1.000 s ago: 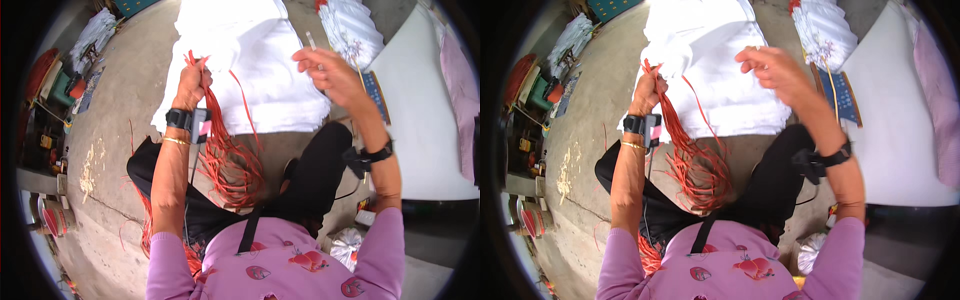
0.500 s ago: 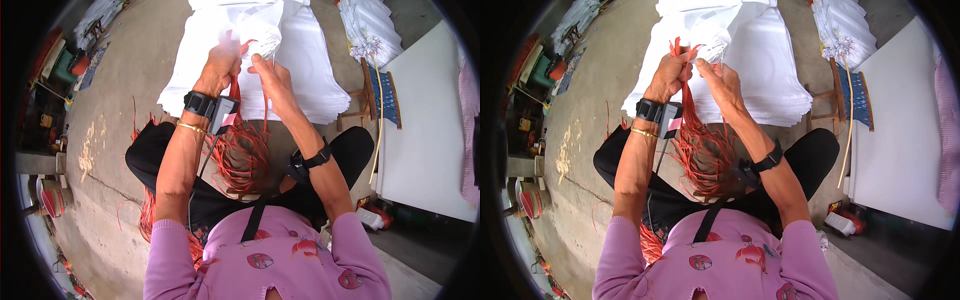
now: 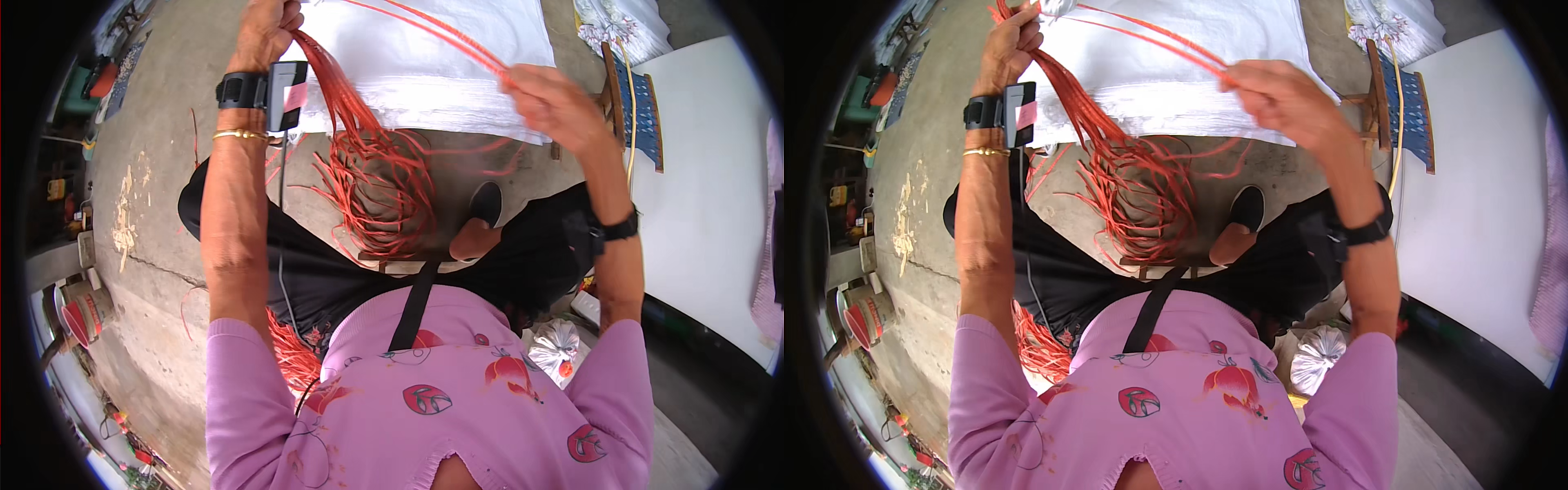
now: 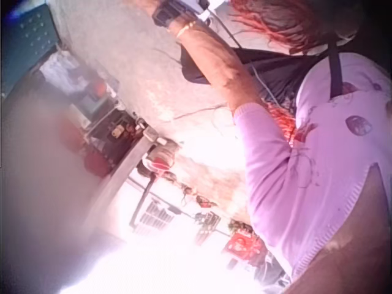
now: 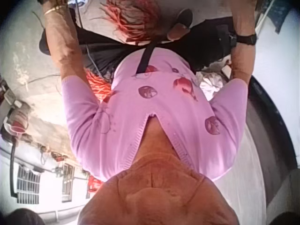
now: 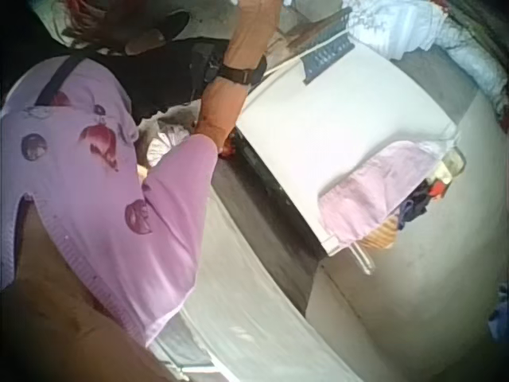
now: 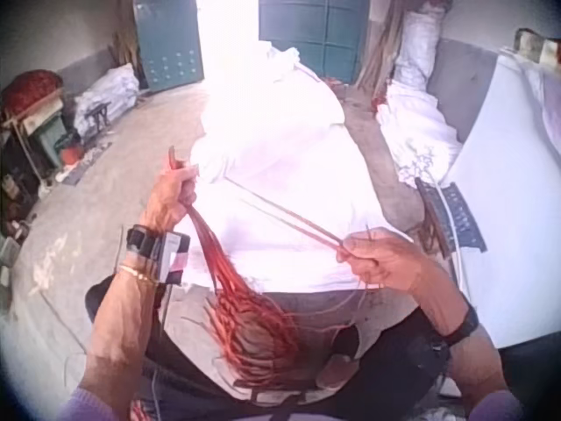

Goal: Sewing red straps onto a white bulk bag using a large needle.

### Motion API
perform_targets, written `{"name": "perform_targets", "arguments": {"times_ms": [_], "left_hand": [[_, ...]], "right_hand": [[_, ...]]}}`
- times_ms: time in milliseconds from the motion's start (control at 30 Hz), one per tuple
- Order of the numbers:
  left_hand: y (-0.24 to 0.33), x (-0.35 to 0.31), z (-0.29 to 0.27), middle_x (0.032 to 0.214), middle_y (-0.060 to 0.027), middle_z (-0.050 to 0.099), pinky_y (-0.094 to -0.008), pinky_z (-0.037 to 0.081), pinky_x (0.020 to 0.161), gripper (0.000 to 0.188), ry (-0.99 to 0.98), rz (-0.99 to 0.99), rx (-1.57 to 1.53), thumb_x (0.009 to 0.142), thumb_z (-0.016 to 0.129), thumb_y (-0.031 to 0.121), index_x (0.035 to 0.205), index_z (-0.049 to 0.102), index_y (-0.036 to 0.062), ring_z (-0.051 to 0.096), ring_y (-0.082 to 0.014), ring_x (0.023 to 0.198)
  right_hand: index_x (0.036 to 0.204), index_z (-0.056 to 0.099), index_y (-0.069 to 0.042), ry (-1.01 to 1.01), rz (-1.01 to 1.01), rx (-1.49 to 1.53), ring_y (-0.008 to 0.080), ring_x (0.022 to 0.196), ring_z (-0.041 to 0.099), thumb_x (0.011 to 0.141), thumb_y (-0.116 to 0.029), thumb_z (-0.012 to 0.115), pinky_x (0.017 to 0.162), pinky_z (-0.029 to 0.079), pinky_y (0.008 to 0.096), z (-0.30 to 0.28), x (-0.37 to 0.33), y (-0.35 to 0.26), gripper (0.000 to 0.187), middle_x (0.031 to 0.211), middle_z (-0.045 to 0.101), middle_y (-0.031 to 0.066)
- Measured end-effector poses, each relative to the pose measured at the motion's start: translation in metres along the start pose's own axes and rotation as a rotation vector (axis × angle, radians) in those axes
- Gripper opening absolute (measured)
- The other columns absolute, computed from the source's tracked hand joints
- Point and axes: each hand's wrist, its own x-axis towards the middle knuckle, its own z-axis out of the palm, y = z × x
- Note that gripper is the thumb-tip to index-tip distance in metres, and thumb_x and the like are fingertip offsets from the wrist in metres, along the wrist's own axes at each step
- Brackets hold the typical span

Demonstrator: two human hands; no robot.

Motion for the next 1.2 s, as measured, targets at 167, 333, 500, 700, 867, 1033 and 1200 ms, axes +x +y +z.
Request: {"name": "perform_targets", "arguments": {"times_ms": [167,333,500,700,867,1033,1200], "left_hand": [[-0.001,-0.016,0.005,0.054,0.0083,0.034,-0.0217,0.022,0.041,0.015,0.068,-0.158,0.098,0.09,0.052,0.013,0.075,0.051,0.0127,0.029,-0.005,0.044],[-0.059,-0.047,0.018,0.062,0.0051,0.048,-0.0221,0.031,0.044,0.01,0.153,-0.294,0.103,0.083,0.06,0.015,0.076,0.056,0.009,0.042,-0.0059,0.051],[-0.024,-0.067,0.044,0.054,0.0067,0.04,-0.0219,0.021,0.037,0.008,0.026,-0.291,-0.073,0.088,0.054,0.011,0.081,0.054,0.0068,0.027,-0.0051,0.039],[-0.028,-0.085,0.048,0.06,0.0042,0.052,-0.0214,0.027,0.038,0.022,0.132,-0.376,0.141,0.083,0.062,0.016,0.098,0.058,0.0017,0.035,-0.0049,0.043],[-0.035,-0.105,-0.001,0.086,-0.0102,0.066,-0.0198,0.023,0.033,0.028,0.209,-0.365,-0.007,0.087,0.058,0.018,0.108,0.053,0.0001,0.031,-0.0031,0.036],[-0.04,-0.107,0.026,0.081,-0.0083,0.066,-0.0194,0.023,0.034,0.023,0.23,-0.282,-0.076,0.088,0.056,0.014,0.106,0.054,0.0015,0.03,-0.0025,0.038],[-0.036,-0.121,0.009,0.08,-0.0073,0.065,-0.0193,0.022,0.034,0.023,0.298,-0.247,-0.019,0.087,0.057,0.016,0.105,0.053,0.0018,0.029,-0.0026,0.036]], "right_hand": [[0.095,0.062,0.003,0.123,0.101,-0.268,0.004,0.046,0.035,0.09,-0.03,0.051,0.043,0.028,0.0206,-0.042,-0.062,-0.029,0.035,0.054,0.04,-0.0041],[0.086,0.063,0.004,0.358,-0.243,-0.824,0.0161,0.063,0.057,0.086,-0.032,0.048,0.062,0.045,0.0322,-0.007,-0.01,-0.041,0.039,0.069,0.061,0.0117],[0.076,0.062,0.007,0.264,0.117,-0.815,0.0208,0.068,0.063,0.076,-0.054,0.052,0.061,0.048,0.0361,0.05,0.097,-0.09,0.062,0.069,0.063,0.0142],[0.085,0.062,0.006,0.401,-0.022,-0.364,0.0111,0.044,0.043,0.07,-0.021,0.068,0.039,0.032,0.0292,0.055,0.182,0.013,0.031,0.058,0.052,0.0036],[0.116,0.049,0.015,0.287,-0.202,-0.959,0.0317,0.094,0.061,0.074,-0.019,0.067,0.083,0.046,0.0371,0.034,0.152,-0.015,0.057,0.116,0.056,0.0236],[0.114,0.051,0.0,0.32,-0.42,0.021,0.0097,0.053,0.043,0.084,-0.017,0.058,0.047,0.036,0.0231,-0.088,0.191,-0.158,0.036,0.105,0.059,0.0136],[0.114,0.05,0.003,0.506,-0.421,0.331,0.0042,0.047,0.031,0.08,-0.012,0.057,0.035,0.023,0.0182,-0.06,0.192,-0.11,0.038,0.098,0.06,0.0177]]}}
